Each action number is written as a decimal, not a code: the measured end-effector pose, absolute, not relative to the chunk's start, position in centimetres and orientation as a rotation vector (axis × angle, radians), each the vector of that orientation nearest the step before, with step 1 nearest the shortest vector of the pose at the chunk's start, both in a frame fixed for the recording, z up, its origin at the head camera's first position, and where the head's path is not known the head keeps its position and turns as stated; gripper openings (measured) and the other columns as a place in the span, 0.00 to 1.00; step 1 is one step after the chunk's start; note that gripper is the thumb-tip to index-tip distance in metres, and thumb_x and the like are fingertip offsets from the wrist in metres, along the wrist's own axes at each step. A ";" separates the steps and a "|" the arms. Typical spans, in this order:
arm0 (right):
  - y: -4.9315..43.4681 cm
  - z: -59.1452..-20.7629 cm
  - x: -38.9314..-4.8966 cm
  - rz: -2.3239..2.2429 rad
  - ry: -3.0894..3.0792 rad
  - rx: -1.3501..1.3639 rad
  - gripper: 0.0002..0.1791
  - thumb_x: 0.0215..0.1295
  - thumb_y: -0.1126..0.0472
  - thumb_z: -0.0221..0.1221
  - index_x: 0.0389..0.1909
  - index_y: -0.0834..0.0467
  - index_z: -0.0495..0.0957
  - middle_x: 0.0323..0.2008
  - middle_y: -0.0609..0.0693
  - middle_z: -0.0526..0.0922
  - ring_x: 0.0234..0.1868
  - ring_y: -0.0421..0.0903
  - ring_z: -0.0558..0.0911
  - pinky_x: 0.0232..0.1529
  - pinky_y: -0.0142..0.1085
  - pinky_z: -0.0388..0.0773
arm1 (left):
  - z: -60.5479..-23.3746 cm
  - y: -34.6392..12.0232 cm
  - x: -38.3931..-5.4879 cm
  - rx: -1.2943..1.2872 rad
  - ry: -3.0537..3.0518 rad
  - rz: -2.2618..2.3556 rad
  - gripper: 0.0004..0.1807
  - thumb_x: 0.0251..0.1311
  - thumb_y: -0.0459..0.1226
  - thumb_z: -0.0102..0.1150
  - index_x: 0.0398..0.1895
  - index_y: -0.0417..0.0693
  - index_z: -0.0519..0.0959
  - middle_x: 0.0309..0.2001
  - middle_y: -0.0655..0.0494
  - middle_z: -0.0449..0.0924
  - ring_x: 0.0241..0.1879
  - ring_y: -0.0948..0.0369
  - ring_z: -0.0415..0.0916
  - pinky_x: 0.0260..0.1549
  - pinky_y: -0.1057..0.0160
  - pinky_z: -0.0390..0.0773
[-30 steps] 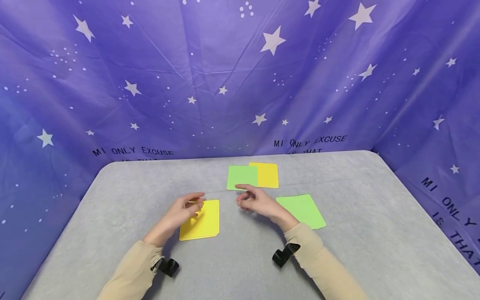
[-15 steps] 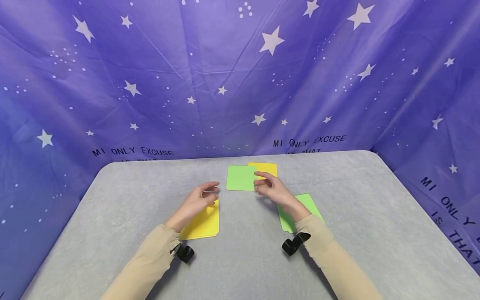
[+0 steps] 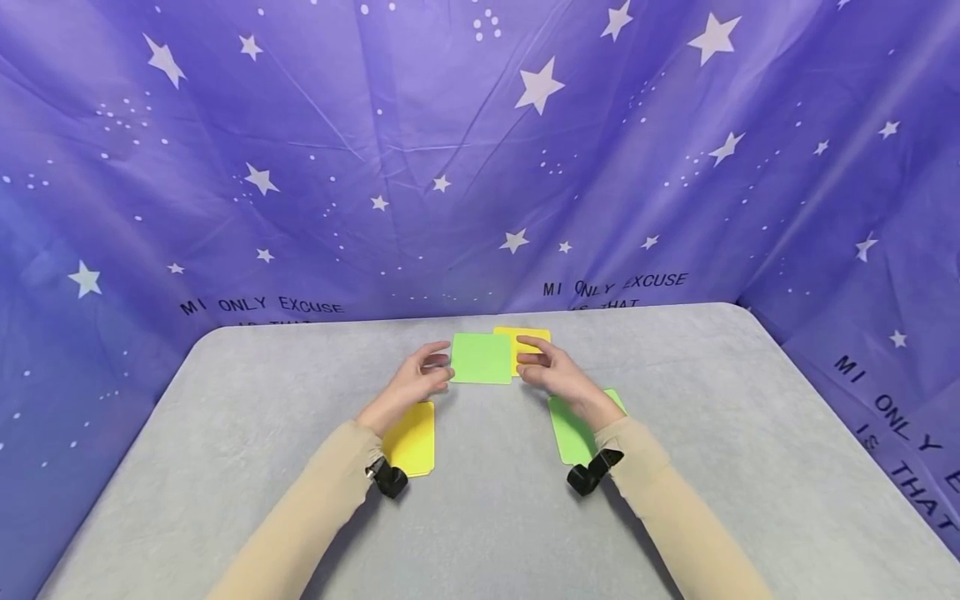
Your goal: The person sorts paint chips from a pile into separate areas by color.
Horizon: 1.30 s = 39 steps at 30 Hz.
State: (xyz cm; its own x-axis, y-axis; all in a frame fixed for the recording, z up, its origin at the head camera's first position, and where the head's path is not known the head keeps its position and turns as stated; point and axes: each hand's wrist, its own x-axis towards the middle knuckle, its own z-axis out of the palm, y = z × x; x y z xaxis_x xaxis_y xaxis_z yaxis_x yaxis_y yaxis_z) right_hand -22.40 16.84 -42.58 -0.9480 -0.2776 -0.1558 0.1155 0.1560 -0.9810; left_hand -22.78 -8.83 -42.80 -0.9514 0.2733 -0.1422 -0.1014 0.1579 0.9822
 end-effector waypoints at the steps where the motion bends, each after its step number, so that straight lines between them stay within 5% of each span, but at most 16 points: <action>1: 16.9 -42.6 -22.5 -1.862 2.131 -0.156 0.37 0.62 0.73 0.53 0.73 0.62 0.54 0.64 0.71 0.63 0.62 0.63 0.69 0.61 0.49 0.68 | -42.8 -8.8 -23.0 0.152 2.149 1.862 0.32 0.62 0.29 0.54 0.71 0.38 0.60 0.64 0.33 0.63 0.58 0.43 0.69 0.51 0.54 0.77; 23: 16.5 -42.6 -23.2 -2.083 1.807 -0.120 0.36 0.66 0.73 0.47 0.74 0.64 0.46 0.67 0.73 0.54 0.69 0.63 0.57 0.68 0.48 0.57 | -43.6 -9.0 -24.6 0.135 1.834 2.046 0.32 0.63 0.26 0.47 0.71 0.33 0.53 0.64 0.29 0.61 0.58 0.43 0.68 0.58 0.49 0.71; 32: 16.8 -42.6 -22.6 -2.088 1.876 -0.028 0.36 0.66 0.71 0.50 0.74 0.62 0.50 0.67 0.67 0.59 0.65 0.58 0.63 0.66 0.46 0.59 | -43.3 -8.5 -23.4 0.099 1.814 2.083 0.31 0.63 0.25 0.50 0.70 0.36 0.56 0.61 0.32 0.64 0.60 0.43 0.67 0.60 0.51 0.69; 39: 17.1 -42.8 -22.1 -2.051 2.026 -0.017 0.36 0.64 0.71 0.52 0.74 0.61 0.53 0.65 0.66 0.62 0.60 0.56 0.68 0.61 0.44 0.65 | -43.1 -7.7 -22.5 0.150 1.766 2.148 0.31 0.63 0.22 0.49 0.70 0.38 0.57 0.59 0.35 0.62 0.51 0.48 0.73 0.58 0.50 0.71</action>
State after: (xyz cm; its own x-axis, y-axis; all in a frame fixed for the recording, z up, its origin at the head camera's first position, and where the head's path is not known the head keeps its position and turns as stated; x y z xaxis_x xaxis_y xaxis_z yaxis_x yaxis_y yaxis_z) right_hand -22.07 17.08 -42.84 -0.9668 -0.1895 -0.1713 0.1735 0.0045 -0.9848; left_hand -22.52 -7.73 -43.14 -0.9314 0.3357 -0.1409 -0.2033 -0.1583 0.9662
